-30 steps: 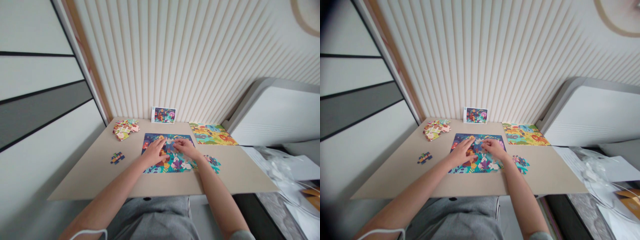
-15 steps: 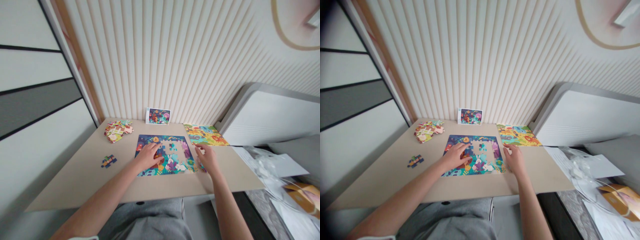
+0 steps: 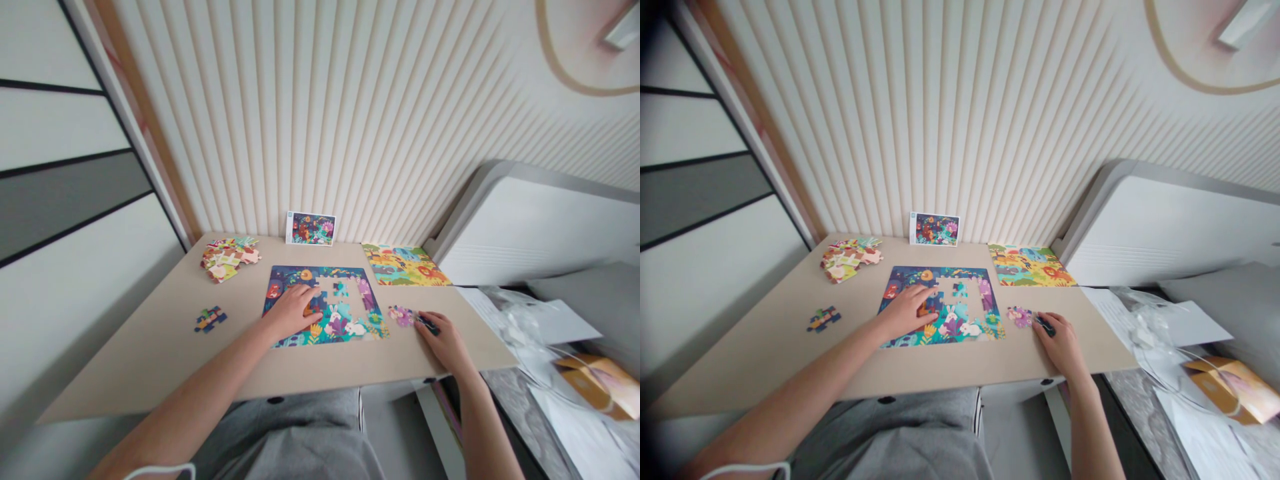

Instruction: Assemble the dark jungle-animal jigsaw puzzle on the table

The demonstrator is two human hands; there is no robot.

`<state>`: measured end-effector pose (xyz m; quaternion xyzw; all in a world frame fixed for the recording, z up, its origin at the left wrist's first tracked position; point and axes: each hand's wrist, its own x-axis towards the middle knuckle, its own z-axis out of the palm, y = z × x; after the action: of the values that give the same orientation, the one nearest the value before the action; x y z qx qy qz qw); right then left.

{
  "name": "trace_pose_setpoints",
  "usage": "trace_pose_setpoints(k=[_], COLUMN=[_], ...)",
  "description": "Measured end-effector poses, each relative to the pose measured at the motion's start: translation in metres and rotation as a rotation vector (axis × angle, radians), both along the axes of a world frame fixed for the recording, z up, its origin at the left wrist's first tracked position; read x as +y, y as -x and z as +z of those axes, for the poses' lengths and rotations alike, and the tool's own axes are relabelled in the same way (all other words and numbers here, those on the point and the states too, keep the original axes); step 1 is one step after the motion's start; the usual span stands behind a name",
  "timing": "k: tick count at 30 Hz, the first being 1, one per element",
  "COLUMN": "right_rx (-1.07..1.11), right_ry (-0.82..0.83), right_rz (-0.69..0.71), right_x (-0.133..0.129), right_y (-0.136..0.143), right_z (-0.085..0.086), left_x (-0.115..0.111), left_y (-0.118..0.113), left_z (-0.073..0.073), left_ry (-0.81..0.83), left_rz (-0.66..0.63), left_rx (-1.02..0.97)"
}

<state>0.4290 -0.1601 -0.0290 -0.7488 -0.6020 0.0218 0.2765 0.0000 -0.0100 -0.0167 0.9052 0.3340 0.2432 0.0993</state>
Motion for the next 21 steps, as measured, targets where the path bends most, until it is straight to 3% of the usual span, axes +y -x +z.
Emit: trace_pose_setpoints(k=[4,9,13,18,21], right_rx=[0.111,0.338,0.398,0.207,0.025], right_ry=[-0.096,-0.171,-0.161,-0.241,-0.139], right_rz=[-0.047,-0.124,-0.051,-0.134,-0.193], right_x=[0.001,0.000,-0.001,0.000,0.001], right_y=[-0.019,-0.024,-0.027,-0.044,-0.055], right_z=[-0.008,-0.006,-0.004,-0.013,-0.017], left_x=[0.000,0.000,0.000,-0.001,-0.002], left_y=[0.000,-0.001,-0.001,0.000,0.000], left_z=[0.001,0.001,0.001,0.003,0.004], left_ry=[0.007,0.013,0.015,0.024,0.026], left_rz=[-0.007,-0.008,-0.003,-0.013,-0.013], left_rx=[-0.001,-0.002,0.006,0.001,-0.002])
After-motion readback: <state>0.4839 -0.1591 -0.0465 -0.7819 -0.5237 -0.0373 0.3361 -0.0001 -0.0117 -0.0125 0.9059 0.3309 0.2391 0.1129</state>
